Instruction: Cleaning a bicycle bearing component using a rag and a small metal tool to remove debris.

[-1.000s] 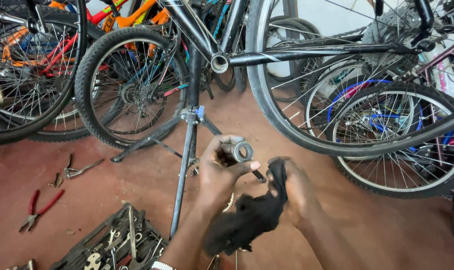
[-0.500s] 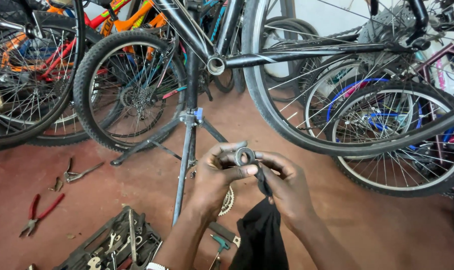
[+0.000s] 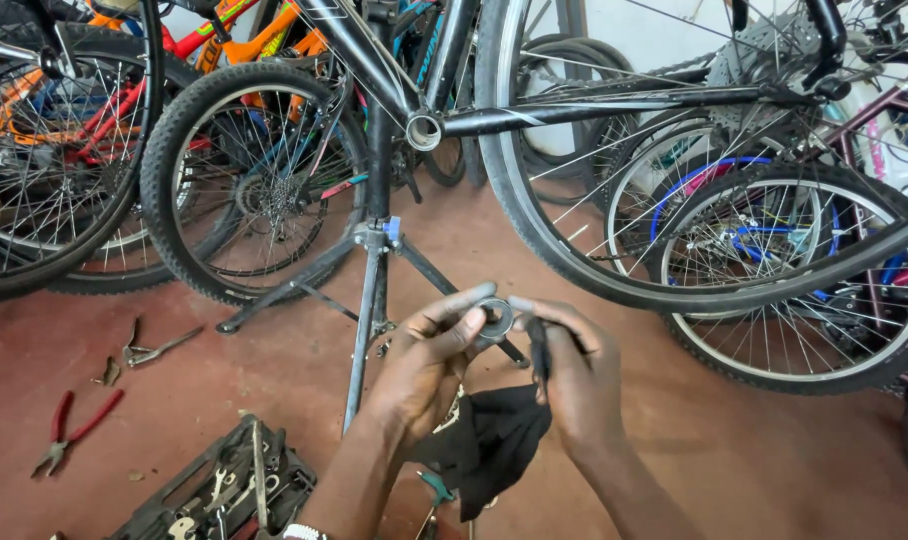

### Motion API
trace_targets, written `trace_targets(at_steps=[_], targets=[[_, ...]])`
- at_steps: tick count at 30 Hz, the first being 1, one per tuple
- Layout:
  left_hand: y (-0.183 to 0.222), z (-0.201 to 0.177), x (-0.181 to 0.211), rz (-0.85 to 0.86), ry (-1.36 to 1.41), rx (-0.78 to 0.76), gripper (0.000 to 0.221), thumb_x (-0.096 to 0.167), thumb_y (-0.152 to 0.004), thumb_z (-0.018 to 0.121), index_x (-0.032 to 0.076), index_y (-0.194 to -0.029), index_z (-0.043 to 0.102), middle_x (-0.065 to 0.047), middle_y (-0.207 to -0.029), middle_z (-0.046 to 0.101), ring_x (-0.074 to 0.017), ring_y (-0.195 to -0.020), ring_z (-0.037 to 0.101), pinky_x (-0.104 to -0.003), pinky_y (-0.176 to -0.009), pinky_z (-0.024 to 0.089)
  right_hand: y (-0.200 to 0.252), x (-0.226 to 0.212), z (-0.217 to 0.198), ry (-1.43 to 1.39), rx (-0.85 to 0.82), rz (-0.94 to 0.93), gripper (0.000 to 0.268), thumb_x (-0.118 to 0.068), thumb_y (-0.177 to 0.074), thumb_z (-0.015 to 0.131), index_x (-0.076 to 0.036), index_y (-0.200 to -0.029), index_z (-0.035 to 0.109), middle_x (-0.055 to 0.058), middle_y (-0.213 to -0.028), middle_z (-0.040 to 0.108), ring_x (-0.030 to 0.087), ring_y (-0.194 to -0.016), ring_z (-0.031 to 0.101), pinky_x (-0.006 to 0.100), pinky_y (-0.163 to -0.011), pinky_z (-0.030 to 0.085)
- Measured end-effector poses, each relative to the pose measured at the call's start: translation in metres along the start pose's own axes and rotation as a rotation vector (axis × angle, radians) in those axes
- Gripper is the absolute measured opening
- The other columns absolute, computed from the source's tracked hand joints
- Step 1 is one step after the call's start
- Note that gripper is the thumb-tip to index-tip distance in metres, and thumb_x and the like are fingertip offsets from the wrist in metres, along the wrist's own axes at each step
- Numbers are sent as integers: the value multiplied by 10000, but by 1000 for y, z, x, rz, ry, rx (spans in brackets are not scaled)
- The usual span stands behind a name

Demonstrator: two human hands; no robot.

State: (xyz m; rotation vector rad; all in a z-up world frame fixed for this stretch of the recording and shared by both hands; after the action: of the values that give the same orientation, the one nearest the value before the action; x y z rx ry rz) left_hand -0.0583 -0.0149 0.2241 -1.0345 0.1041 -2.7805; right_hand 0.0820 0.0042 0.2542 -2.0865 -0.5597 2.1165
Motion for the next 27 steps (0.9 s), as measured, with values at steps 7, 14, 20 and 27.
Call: trace_targets(at_steps=[7, 14, 20, 27], targets=[[1, 8, 1, -6, 249, 80, 365, -67, -886, 413, -126, -1231, 513, -203, -1065, 572, -245, -963, 553, -381, -936, 456, 2, -7, 9, -12, 42, 78, 247, -96, -820, 545, 32, -987, 676, 87, -830, 670, 119, -559, 478, 235, -482, 398], [6, 20, 2, 17, 204, -96, 435, 86, -916, 420, -74, -1320, 393, -242, -1212, 543, -237, -990, 581, -317, -871, 483, 10, -17, 12, 490, 66, -358, 218, -82, -675, 725, -72, -889, 683, 40, -859, 626, 151, -728, 587, 276, -650, 472], [9, 31, 12, -3, 449, -21, 415, 4, -875, 342, -120, -1271, 345, -310, -1318, 425, -428, -1234, 426, -458, -1081, 349, 15, -23, 16, 170, 55, -315, 217, -1, -794, 607, -14, -1010, 605, 58, -883, 619, 72, -584, 521, 189, -496, 434], [7, 21, 8, -5, 355, -37, 403, 19, -884, 386, -115, -1264, 397, -358, -1182, 494, -367, -1130, 512, -409, -1039, 406, 17, -21, 20, 327, 100, -406, 163, -75, -838, 595, -14, -986, 622, 39, -732, 626, 74, -562, 527, 205, -496, 433]])
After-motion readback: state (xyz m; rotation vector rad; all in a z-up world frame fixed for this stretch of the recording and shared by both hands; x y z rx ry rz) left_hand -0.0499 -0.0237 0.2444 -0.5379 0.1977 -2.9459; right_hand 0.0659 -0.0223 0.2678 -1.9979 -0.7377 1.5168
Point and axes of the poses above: each hand's wrist, its own y-axis away from the middle knuckle, its own z-axis out of the palm, x = y × z, the point moved 1 cm from there along -y, towards the middle knuckle
